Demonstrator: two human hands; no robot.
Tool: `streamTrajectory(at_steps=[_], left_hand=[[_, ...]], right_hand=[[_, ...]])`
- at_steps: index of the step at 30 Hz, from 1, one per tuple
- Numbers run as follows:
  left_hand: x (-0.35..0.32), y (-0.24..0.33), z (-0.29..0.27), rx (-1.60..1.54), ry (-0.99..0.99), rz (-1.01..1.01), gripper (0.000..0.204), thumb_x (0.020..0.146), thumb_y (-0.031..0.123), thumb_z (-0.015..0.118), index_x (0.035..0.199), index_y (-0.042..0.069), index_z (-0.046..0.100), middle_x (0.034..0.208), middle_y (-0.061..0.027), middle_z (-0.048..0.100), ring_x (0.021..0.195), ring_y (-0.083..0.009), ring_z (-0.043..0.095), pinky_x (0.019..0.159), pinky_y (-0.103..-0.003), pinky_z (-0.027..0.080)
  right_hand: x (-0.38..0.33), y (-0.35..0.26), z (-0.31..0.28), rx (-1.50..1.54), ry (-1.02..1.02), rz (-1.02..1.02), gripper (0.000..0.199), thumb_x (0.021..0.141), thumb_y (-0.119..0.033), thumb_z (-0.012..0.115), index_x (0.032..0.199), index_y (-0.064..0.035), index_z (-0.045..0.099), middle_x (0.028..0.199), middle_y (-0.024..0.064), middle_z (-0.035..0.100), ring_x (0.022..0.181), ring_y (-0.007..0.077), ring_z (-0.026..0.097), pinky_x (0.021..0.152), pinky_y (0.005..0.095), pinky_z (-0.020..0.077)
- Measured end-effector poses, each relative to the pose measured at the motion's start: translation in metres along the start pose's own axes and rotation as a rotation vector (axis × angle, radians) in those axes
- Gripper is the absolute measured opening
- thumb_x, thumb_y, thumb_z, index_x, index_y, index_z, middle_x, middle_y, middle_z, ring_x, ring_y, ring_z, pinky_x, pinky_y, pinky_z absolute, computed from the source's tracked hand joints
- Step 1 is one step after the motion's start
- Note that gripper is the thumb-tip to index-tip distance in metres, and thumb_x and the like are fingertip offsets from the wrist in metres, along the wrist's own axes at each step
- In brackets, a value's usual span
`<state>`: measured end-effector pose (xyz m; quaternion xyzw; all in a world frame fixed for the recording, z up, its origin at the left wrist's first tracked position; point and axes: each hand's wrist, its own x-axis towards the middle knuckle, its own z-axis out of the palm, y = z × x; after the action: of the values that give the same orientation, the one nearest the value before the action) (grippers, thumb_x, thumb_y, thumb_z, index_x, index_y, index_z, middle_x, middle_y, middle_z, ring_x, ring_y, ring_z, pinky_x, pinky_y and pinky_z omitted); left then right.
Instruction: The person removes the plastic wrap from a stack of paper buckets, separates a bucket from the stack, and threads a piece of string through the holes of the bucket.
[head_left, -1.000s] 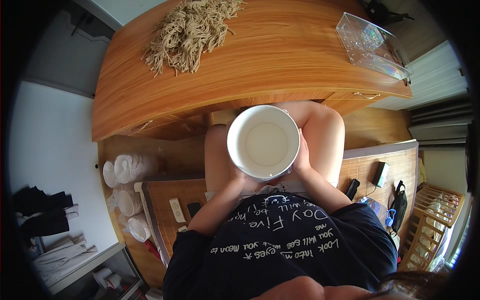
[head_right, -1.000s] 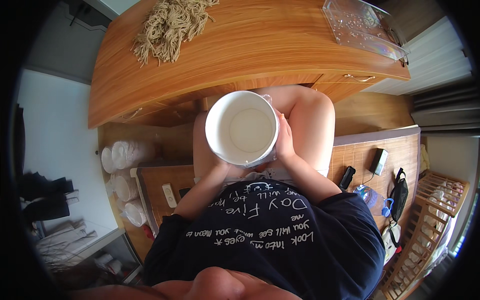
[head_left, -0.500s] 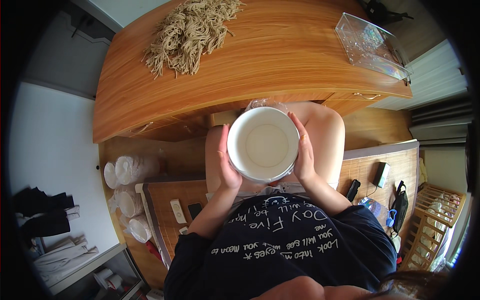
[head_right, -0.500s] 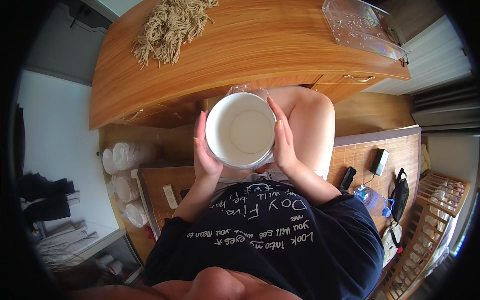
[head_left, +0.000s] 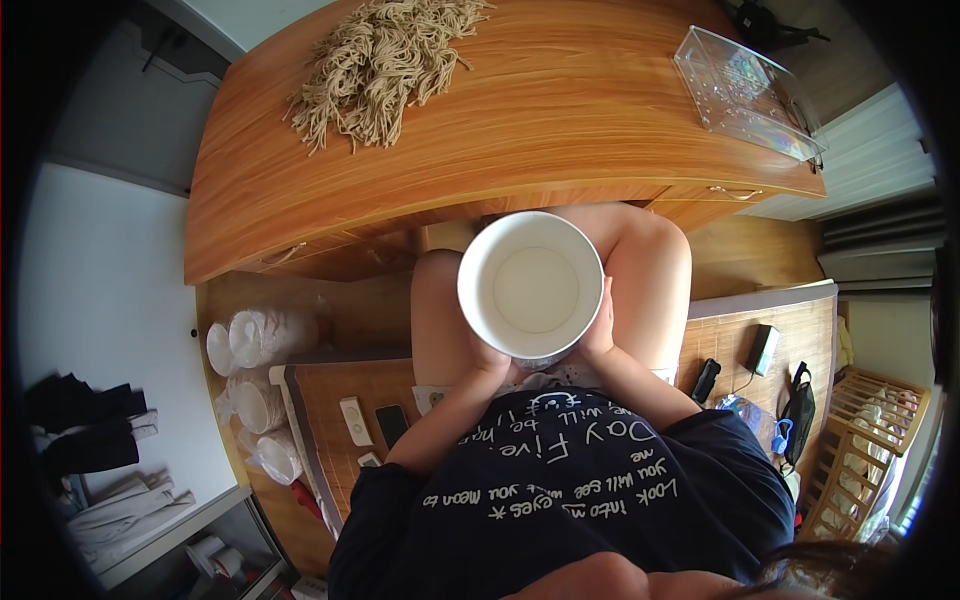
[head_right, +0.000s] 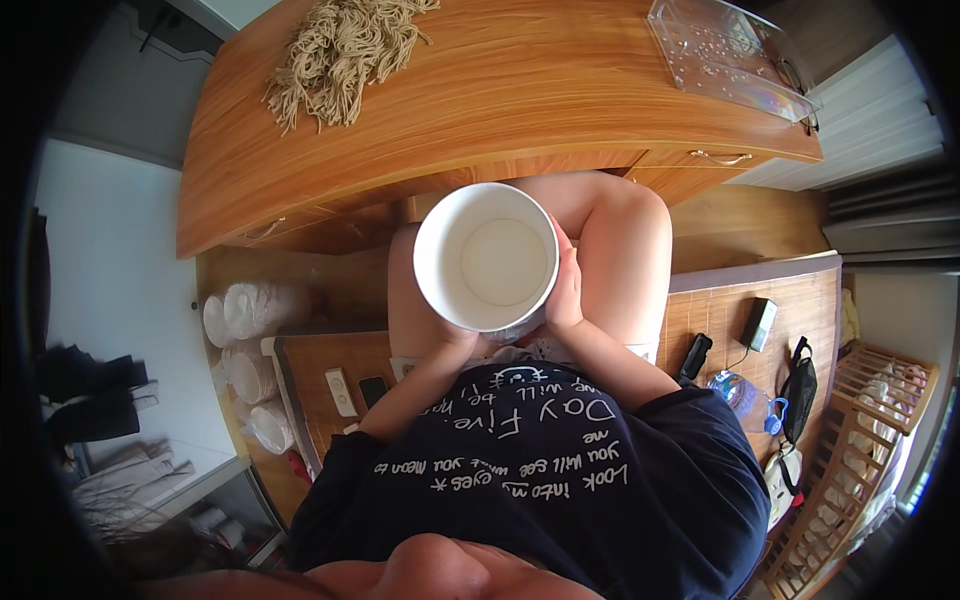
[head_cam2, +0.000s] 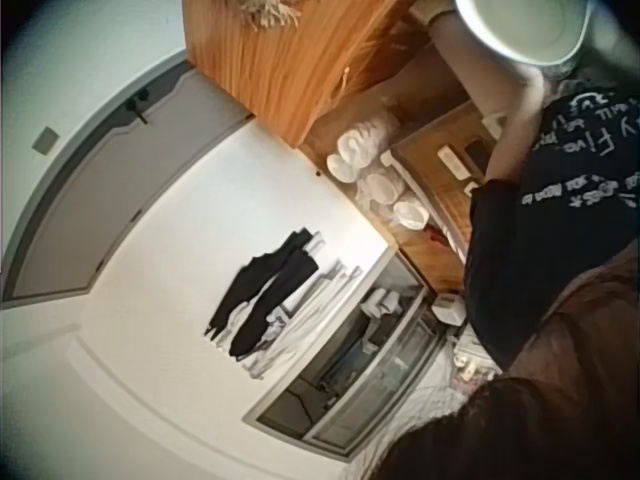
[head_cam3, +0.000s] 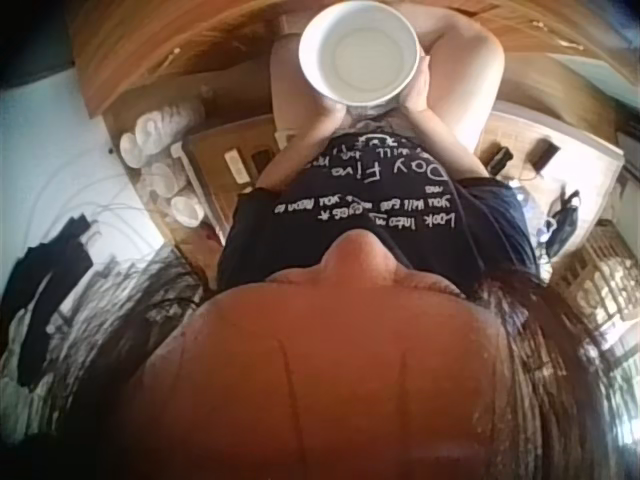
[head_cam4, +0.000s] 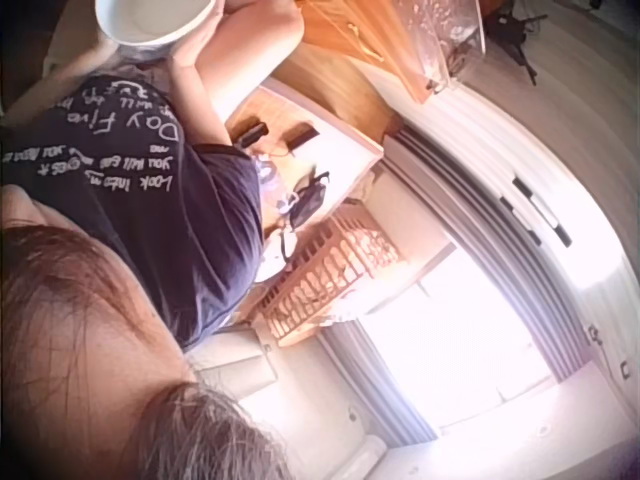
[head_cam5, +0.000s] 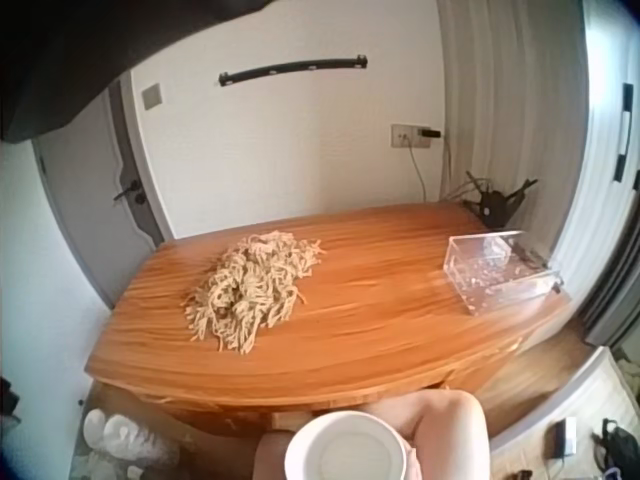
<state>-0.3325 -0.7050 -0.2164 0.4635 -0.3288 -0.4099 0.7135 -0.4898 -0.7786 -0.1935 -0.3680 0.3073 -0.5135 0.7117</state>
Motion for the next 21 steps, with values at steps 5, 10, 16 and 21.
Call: streamTrajectory(at_steps=[5, 10, 16, 21], left_hand=[[0.002, -0.001, 0.005, -0.133, 0.09, -0.065, 0.051, 0.103, 0.032, 0.047, 0.143, 0.0, 0.042, 0.14, -0.0128, 0.052, 0.127, -0.0241, 0.052, 0.106, -0.039, 0.043], [0.015, 0.028, -0.007, -0.203, 0.01, -0.008, 0.058, 0.105, 0.043, 0.034, 0.143, 0.0, 0.042, 0.143, -0.0149, 0.049, 0.132, -0.0264, 0.046, 0.111, -0.043, 0.037], [0.035, 0.103, 0.0, 0.478, 0.155, 0.571, 0.066, 0.103, 0.044, 0.029, 0.145, -0.006, 0.035, 0.156, -0.0216, 0.029, 0.146, -0.0339, 0.027, 0.119, -0.048, 0.018], [0.048, 0.122, 0.013, 0.303, -0.003, 0.623, 0.071, 0.102, 0.049, 0.03, 0.147, -0.006, 0.033, 0.158, -0.0218, 0.025, 0.147, -0.0338, 0.024, 0.12, -0.047, 0.017]], right_hand=[[0.004, -0.022, 0.02, -0.094, 0.045, 0.058, 0.058, 0.108, -0.037, 0.021, 0.148, 0.0038, 0.034, 0.149, 0.0149, 0.042, 0.139, 0.0246, 0.037, 0.117, 0.0356, 0.0253], [0.008, -0.047, 0.029, -0.151, 0.024, -0.017, 0.051, 0.109, -0.029, 0.028, 0.148, 0.0036, 0.033, 0.149, 0.0147, 0.042, 0.137, 0.0221, 0.039, 0.116, 0.0342, 0.0279], [0.008, -0.099, 0.051, -0.388, -0.021, -0.267, 0.052, 0.106, -0.027, 0.036, 0.147, 0.0054, 0.036, 0.154, 0.0173, 0.036, 0.143, 0.0229, 0.032, 0.118, 0.0351, 0.022], [0.008, -0.108, 0.061, -0.441, -0.154, -0.34, 0.055, 0.105, -0.027, 0.038, 0.148, 0.0063, 0.033, 0.155, 0.0219, 0.033, 0.146, 0.0298, 0.029, 0.119, 0.0405, 0.0203]])
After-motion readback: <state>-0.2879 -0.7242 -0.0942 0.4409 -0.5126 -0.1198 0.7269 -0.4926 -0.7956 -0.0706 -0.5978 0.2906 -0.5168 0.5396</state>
